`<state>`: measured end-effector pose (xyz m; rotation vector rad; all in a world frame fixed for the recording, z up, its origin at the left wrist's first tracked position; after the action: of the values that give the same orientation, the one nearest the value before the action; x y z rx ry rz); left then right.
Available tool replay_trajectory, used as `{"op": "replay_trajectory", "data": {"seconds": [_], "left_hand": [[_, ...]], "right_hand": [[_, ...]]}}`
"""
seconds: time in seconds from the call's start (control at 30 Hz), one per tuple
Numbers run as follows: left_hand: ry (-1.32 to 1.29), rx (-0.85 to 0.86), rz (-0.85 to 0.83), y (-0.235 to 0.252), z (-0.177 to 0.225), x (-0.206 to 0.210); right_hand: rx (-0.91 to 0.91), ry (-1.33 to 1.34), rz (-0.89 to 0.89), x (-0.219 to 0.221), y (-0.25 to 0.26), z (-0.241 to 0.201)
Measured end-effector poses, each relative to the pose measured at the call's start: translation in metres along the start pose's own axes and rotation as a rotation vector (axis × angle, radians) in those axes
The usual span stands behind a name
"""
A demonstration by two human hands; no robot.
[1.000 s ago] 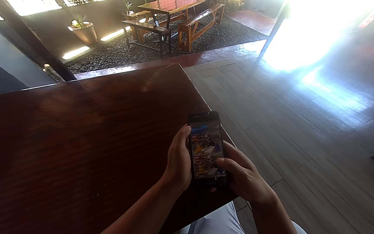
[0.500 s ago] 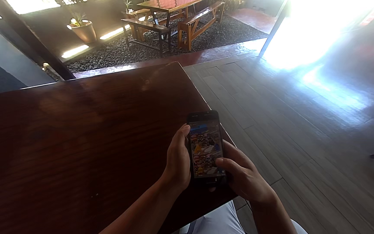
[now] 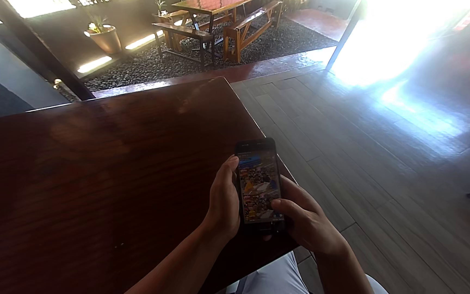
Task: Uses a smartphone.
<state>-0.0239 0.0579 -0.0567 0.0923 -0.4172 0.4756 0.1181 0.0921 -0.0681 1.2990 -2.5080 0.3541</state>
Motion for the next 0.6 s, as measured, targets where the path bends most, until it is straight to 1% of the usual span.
{"op": "replay_trajectory", "data": {"seconds": [0.6], "left_hand": [[0.004, -0.003, -0.013, -0.0001, -0.0005, 0.0006]], "right_hand": [[0.009, -0.006, 0.013, -0.001, 0.0, 0.0002]]}}
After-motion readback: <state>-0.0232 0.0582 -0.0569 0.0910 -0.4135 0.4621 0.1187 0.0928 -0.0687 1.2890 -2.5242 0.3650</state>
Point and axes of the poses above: each hand's wrist, its own y-axis towards the middle knuckle, its own x-axis out of the palm, z = x × y, the point moved 7 cm from there along y, towards the middle knuckle, and after that the axes turned 11 degrees about x, right-handed, at the moved point
